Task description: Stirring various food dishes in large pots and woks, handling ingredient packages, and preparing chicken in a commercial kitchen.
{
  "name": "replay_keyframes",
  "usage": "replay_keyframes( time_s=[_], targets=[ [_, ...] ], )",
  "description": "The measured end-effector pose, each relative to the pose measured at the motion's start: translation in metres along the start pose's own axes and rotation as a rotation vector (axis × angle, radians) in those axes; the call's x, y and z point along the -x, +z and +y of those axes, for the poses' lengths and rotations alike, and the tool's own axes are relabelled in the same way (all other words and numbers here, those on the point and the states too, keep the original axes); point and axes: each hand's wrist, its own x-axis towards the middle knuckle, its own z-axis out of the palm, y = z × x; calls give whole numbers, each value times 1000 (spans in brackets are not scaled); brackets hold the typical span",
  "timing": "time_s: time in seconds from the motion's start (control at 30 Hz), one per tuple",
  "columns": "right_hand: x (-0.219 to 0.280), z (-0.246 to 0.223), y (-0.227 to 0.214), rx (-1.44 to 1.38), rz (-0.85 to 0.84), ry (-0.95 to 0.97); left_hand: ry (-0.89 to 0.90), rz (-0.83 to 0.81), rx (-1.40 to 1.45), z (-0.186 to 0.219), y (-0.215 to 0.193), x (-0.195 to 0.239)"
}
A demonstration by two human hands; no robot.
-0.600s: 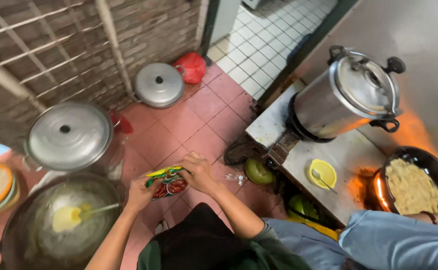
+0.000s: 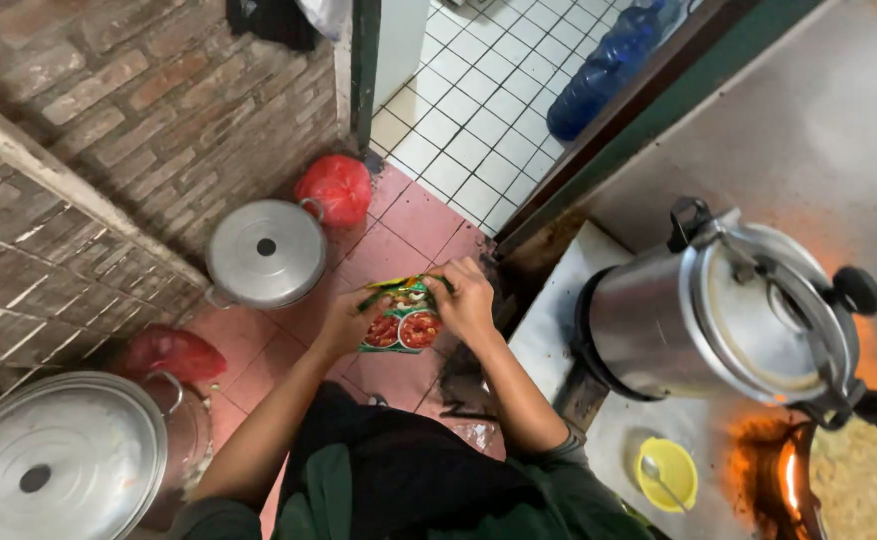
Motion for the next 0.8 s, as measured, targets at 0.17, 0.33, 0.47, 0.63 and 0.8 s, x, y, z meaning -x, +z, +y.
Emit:
replay_keyframes(
  time_s=[0.17, 0.33, 0.47, 0.63, 0.8],
  targets=[
    [-97, 73, 33, 35, -42, -48, -57, 33, 45, -54, -13, -112],
    [-180, 143, 62, 53, -1, -41, 93, -14, -33, -92, -28, -235],
    [-250, 186, 59, 86, 15, 88, -120, -147, 134, -135, -19, -348],
    [-308, 260, 52, 185, 172, 188, -83, -292, 8, -145, 9, -478],
    [-375, 347, 27, 279, 337, 197, 43, -404, 77, -156, 64, -600]
  ],
)
